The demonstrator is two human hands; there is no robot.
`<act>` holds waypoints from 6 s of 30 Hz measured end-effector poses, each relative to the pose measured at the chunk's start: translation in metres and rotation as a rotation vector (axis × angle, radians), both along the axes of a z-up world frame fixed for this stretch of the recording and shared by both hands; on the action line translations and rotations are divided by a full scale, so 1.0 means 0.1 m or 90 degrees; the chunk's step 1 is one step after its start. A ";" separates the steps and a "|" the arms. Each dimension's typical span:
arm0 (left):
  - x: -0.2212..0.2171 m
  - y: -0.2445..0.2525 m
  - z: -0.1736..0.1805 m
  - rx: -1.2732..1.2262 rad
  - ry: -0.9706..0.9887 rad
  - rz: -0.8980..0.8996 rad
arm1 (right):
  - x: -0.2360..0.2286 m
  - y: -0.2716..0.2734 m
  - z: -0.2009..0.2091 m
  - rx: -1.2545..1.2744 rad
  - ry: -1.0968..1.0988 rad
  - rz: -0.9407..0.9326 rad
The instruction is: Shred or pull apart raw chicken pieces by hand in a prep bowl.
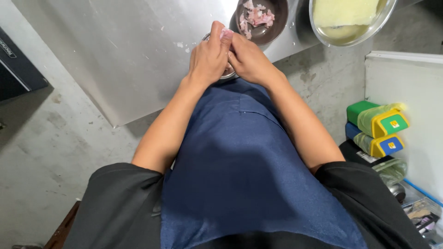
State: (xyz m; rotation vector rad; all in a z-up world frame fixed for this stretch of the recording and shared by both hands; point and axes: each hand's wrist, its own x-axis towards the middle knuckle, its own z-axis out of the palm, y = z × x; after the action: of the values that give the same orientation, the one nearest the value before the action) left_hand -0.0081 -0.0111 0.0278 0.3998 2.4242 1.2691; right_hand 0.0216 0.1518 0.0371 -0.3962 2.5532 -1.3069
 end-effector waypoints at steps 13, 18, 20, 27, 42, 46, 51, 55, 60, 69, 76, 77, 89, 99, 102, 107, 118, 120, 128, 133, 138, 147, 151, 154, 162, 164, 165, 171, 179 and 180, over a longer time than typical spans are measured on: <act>-0.09 0.10 -0.50 0.066 -0.185 0.262 | 0.18 -0.07 -0.47 -0.341 -0.228 -0.063; -0.13 0.18 -0.31 0.159 -0.237 0.295 | 0.17 -0.06 -0.39 -0.188 -0.051 -0.179; -0.11 0.23 -0.32 0.223 -0.267 0.337 | 0.18 -0.10 -0.27 -0.175 0.014 -0.166; -0.07 0.25 -0.44 0.344 -0.288 0.324 | 0.17 -0.06 -0.05 -0.147 0.203 -0.103; -0.14 0.10 0.22 0.167 0.033 0.145 | 0.03 0.30 0.31 -0.117 -0.054 0.076; -0.12 0.15 0.12 0.116 0.133 0.213 | 0.05 0.06 0.32 -0.077 0.007 -0.015; -0.15 -0.02 0.35 0.059 0.287 -0.032 | 0.09 0.03 0.23 0.002 0.062 -0.039; -0.17 -0.27 0.51 0.140 0.117 -0.199 | 0.13 -0.01 0.22 -0.005 0.059 -0.024; -0.19 -0.41 0.44 0.097 0.121 -0.326 | 0.15 0.01 0.03 -0.049 0.098 0.006; 0.05 -0.25 0.35 0.173 -0.032 -0.165 | 0.28 -0.21 -0.17 -0.107 0.074 -0.216; 0.18 0.11 -0.12 0.158 -0.019 0.036 | 0.27 -0.31 -0.30 -0.066 0.114 -0.355; 0.20 0.15 -0.20 0.172 -0.027 0.066 | 0.28 -0.30 -0.36 -0.053 0.117 -0.355; 0.16 0.32 -0.94 0.062 -0.104 0.098 | 0.41 -0.12 -0.67 -0.107 0.123 -0.355; -0.04 -0.13 -0.81 -0.030 -0.114 0.041 | 0.24 0.14 -0.33 -0.246 0.101 -0.375; -0.03 -0.20 -0.28 0.005 -0.144 -0.099 | 0.20 0.31 -0.16 -0.320 0.057 -0.254; -0.01 -0.26 0.25 -0.042 -0.113 -0.252 | 0.20 0.25 0.06 -0.210 0.044 -0.024; 0.05 -0.21 0.52 -0.199 0.090 -0.269 | 0.22 0.11 0.01 -0.165 -0.014 -0.111; 0.04 -0.22 0.65 -0.123 0.059 -0.281 | 0.24 0.18 -0.14 -0.344 -0.183 -0.139; 0.04 -0.31 0.35 -0.183 0.044 -0.284 | 0.20 0.16 -0.01 -0.250 -0.129 -0.020; -0.02 -0.30 0.39 -0.232 -0.160 -0.236 | 0.17 0.09 -0.02 -0.116 -0.087 0.045; 0.01 -0.28 0.20 -0.240 -0.259 -0.213 | 0.23 -0.01 -0.35 -0.029 0.033 0.091; 0.02 -0.41 0.11 0.068 -0.174 -0.198 | 0.37 -0.08 -0.36 -0.114 -0.007 -0.059; 0.17 -0.24 -0.04 0.181 -0.185 -0.090 | 0.39 -0.13 -0.43 -0.149 0.088 -0.118; 0.28 -0.12 -0.14 0.271 -0.204 0.053 | 0.32 -0.18 -0.05 -0.195 0.078 -0.161; 0.04 -0.14 0.36 0.151 -0.163 0.013 | 0.16 0.01 0.21 -0.092 -0.078 -0.052; 0.00 -0.17 0.38 0.048 -0.159 -0.022 | 0.17 0.03 0.21 -0.095 -0.134 -0.066; -0.04 -0.17 0.38 -0.053 -0.151 -0.059 | 0.16 0.04 0.21 -0.096 -0.186 -0.082; 0.07 -0.16 0.22 -0.253 0.211 -0.184 | 0.12 0.05 0.37 -0.114 -0.174 -0.021; -0.01 -0.17 0.35 -0.267 0.320 -0.214 | 0.18 0.05 -0.11 -0.206 -0.002 0.041; -0.04 -0.18 0.38 -0.270 0.320 -0.220 | 0.20 0.04 -0.17 -0.195 -0.022 0.036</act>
State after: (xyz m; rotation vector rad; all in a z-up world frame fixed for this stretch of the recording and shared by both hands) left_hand -0.0125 -0.0295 0.0653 1.0540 2.7648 0.5269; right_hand 0.0418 0.1555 0.0206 -0.4936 2.2986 -1.6729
